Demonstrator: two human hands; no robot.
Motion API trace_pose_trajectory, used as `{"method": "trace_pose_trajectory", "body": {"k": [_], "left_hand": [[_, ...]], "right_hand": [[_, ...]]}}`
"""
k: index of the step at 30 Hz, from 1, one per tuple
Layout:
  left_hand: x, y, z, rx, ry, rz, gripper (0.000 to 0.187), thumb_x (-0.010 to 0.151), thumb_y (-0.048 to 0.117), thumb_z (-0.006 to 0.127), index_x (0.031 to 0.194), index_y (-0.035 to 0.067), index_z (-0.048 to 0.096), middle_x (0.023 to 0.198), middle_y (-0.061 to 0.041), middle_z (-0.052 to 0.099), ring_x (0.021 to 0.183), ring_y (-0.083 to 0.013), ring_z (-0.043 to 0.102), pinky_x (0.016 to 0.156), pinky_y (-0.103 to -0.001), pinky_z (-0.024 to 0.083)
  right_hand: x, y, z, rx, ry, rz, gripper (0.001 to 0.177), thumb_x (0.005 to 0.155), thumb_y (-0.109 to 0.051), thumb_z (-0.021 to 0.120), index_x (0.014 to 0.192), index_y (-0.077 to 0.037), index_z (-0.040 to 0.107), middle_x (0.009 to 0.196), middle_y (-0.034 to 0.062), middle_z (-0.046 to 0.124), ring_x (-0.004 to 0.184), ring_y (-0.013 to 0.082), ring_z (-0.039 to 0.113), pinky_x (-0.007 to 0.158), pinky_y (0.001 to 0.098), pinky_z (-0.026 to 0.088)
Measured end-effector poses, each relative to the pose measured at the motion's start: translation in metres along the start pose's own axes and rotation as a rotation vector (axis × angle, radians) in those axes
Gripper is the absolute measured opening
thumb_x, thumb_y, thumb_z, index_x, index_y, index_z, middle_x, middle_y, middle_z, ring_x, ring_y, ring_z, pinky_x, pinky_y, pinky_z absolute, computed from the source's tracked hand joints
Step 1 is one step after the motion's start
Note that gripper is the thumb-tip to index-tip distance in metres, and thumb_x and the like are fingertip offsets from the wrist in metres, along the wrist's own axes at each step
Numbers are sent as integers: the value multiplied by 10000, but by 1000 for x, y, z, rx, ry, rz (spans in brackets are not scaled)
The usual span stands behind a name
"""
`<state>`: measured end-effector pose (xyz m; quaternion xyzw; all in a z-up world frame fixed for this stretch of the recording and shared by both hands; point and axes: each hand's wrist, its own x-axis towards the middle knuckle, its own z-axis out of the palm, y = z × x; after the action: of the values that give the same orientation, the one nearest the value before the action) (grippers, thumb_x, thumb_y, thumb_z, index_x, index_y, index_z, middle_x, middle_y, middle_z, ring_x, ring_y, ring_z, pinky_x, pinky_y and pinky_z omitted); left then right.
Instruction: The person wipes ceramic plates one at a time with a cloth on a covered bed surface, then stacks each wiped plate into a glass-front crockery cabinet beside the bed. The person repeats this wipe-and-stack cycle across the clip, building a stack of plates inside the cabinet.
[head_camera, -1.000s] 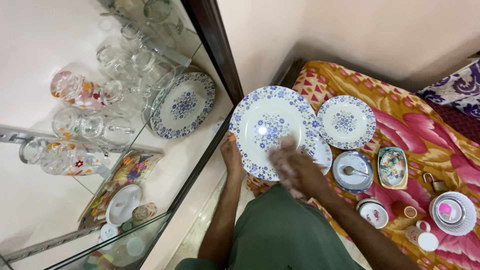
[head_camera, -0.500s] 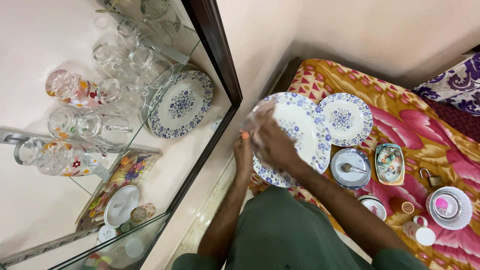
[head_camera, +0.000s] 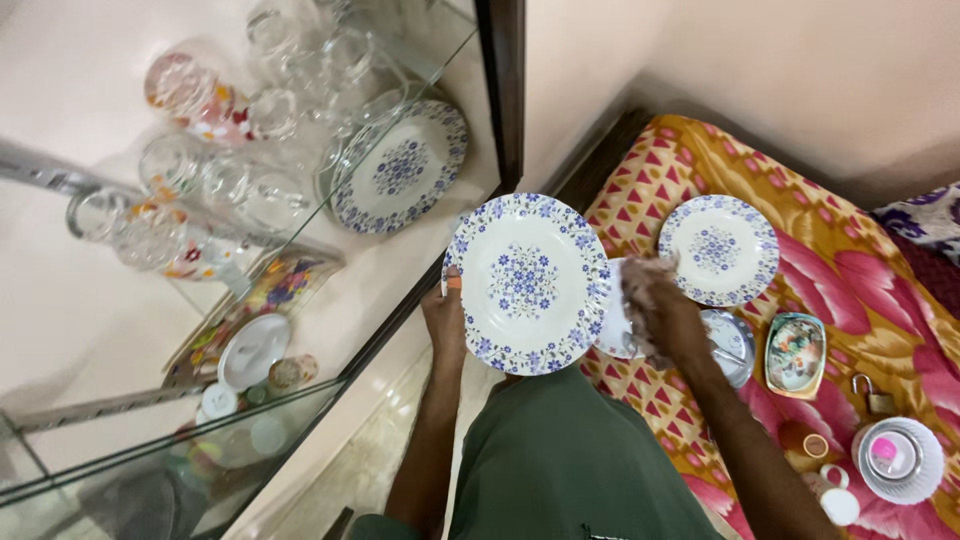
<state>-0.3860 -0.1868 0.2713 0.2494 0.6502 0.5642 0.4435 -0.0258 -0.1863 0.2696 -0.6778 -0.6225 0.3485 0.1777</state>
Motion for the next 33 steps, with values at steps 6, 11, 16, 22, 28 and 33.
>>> {"method": "trace_pose_trajectory", "body": {"k": [6, 11, 16, 22, 28, 33], "left_hand": [[-1, 42, -49, 239, 41, 218, 313, 952, 240, 772, 924, -72, 758, 718, -53, 648, 660, -82, 507, 599, -284, 428], [31, 76, -63, 543, 37, 574, 281, 984, 224, 728, 1162, 10, 768, 794, -172, 703, 730, -190, 634, 651, -323, 513], [78, 91, -60, 703, -25, 900, 325, 960, 106, 624, 1264, 52, 724, 1127, -192, 761, 1009, -330, 769, 858, -388, 612], [127, 88, -54, 766, -31, 946, 414, 900, 13, 653, 1309, 52, 695, 1187, -198, 737, 1033, -337, 754, 865, -389, 610], [155, 73, -49, 814, -84, 932, 479, 819, -53, 641, 1281, 53, 714, 1194, -195, 738, 1025, -339, 744, 886, -393, 599], [170, 57, -43, 828, -100, 988, 440, 836, -55, 663, 1255, 69, 719, 1183, -169, 748, 1020, -298, 761, 886, -372, 609]], "right_hand": [[4, 19, 30, -25, 81, -145, 331, 887, -120, 715, 1198, -7, 699, 1143, 258, 714, 1059, 422, 696, 912, 455, 543], [0, -10, 63, 44, -52, -220, 385, 859, -141, 740, 1210, 5, 683, 1143, 244, 721, 1080, 397, 710, 930, 439, 551], [-14, -52, 90, 49, -143, -318, 378, 875, -147, 738, 1217, 7, 689, 1241, 225, 705, 1093, 398, 691, 929, 449, 540], [-27, -75, 100, 98, -195, -289, 335, 898, -160, 711, 1186, 10, 694, 1250, 206, 702, 1043, 387, 702, 879, 453, 553], [-30, -68, 108, 94, -119, -234, 357, 880, -142, 726, 1179, 42, 662, 1158, 244, 717, 1032, 393, 711, 862, 450, 563], [-34, -66, 119, 80, -124, -234, 352, 886, -157, 732, 1170, 40, 666, 1126, 232, 725, 984, 380, 719, 839, 450, 564]]}}
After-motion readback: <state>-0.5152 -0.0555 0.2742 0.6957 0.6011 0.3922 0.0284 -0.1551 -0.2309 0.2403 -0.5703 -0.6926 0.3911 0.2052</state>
